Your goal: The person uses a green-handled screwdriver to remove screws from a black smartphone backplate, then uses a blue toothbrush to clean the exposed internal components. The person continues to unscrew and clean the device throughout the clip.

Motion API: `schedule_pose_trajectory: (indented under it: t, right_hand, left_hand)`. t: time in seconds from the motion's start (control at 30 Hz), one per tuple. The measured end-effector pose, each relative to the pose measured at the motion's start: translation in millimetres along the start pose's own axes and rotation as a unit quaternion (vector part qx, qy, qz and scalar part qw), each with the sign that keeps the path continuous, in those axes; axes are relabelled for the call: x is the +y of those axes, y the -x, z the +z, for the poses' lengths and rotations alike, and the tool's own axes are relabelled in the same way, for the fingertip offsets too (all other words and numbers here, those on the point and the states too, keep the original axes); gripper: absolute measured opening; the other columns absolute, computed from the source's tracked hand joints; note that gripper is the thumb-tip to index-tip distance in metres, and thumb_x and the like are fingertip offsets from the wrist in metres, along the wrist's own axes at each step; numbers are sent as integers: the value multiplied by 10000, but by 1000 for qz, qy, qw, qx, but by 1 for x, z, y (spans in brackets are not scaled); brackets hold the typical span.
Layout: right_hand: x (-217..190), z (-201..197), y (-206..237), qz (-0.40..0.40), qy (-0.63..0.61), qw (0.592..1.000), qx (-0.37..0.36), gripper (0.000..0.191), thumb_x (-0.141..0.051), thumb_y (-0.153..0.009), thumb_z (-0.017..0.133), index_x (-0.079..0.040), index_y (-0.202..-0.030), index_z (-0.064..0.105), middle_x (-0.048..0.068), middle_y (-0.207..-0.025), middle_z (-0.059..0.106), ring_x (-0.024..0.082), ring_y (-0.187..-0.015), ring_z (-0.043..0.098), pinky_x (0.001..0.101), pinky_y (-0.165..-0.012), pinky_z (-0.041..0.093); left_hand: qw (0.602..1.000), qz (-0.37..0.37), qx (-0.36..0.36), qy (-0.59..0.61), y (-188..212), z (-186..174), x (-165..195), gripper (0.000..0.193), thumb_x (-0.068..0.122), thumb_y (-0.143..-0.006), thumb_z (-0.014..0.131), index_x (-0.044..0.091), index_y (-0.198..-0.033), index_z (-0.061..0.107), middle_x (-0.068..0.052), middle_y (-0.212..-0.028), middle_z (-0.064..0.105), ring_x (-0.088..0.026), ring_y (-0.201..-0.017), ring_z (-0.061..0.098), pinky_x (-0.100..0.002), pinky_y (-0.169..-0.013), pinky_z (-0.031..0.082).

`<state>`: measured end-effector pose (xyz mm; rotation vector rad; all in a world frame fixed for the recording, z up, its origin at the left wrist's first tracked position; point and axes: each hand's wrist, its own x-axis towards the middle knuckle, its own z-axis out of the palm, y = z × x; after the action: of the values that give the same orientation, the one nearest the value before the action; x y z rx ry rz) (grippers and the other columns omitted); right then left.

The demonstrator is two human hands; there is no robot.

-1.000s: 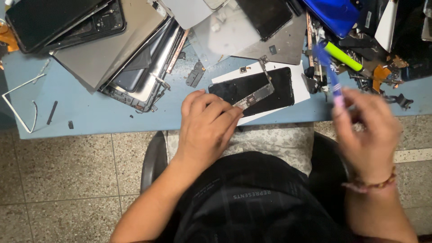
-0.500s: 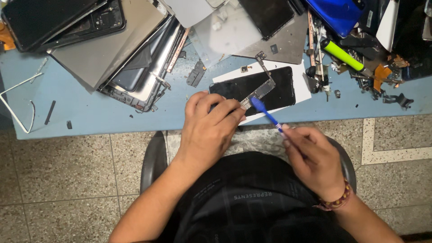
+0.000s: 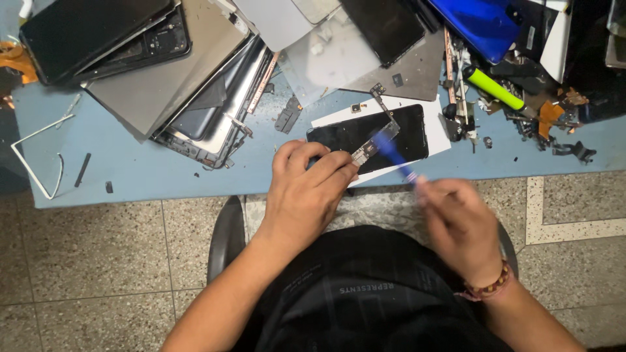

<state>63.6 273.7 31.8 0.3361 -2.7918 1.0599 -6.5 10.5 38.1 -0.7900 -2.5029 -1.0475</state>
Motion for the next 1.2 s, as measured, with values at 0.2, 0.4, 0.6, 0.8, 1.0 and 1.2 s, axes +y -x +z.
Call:
schedule_pose_trajectory:
  t: [0.2, 0.4, 0.6, 0.8, 1.0, 1.2]
  right_hand:
    - [5, 0, 1, 73, 38, 996, 40, 360, 29, -969, 720, -87, -1310, 705, 77, -1104, 652, 95, -697, 581, 232, -611, 463]
    - [7, 3, 1, 28, -11, 1000, -6, 377, 25, -932, 697, -107, -1285, 703, 50, -1131, 631, 50, -701, 603, 201, -575, 469]
    - [1, 0, 0, 3, -54, 997, -46, 445, 23, -897, 680, -107, -1323, 675, 36, -1112, 601, 28, -676, 571, 208, -582, 466]
    - [4, 3, 0, 52, -2, 998, 21, 396, 56, -940, 689, -109, -1300, 706, 38, -1103, 625, 49, -659, 540, 214, -544, 428]
    - [7, 2, -2, 33, 1, 999, 35, 414, 52, -953, 681, -107, -1335, 682, 57, -1142, 623, 77, -733, 588, 205, -592, 480]
    - [7, 0, 0, -6, -23, 999, -46, 468, 16, -877, 706, -141, -1317, 674, 56, -1101, 640, 81, -746, 652, 239, -630, 526]
  left_hand:
    - [1000, 3, 0, 8, 0, -1, -1, 113, 118, -921, 751, 77, -1026, 745, 4, -1139, 687, -231, -1062, 602, -457, -1056, 416]
    - [1000, 3, 4, 1, -2, -1, -1, 114, 114, -922, 749, 85, -1032, 756, 15, -1128, 686, -224, -1050, 599, -445, -1042, 416]
    - [1000, 4, 0, 1, -2, -1, -3, 120, 128, -919, 753, 83, -1030, 753, 11, -1137, 686, -228, -1056, 600, -443, -1045, 416]
    - [1000, 2, 3, 6, -1, -2, -3, 113, 123, -924, 752, 85, -1030, 751, 14, -1145, 687, -229, -1063, 599, -441, -1056, 418]
    - [1000, 5, 3, 5, -1, -1, -3, 116, 130, -921, 758, 84, -1026, 747, 8, -1141, 686, -232, -1057, 600, -450, -1057, 416]
    - [1000, 7, 4, 4, -2, -2, -2, 134, 129, -916, 759, 82, -1042, 756, 6, -1129, 689, -235, -1047, 600, -446, -1048, 412]
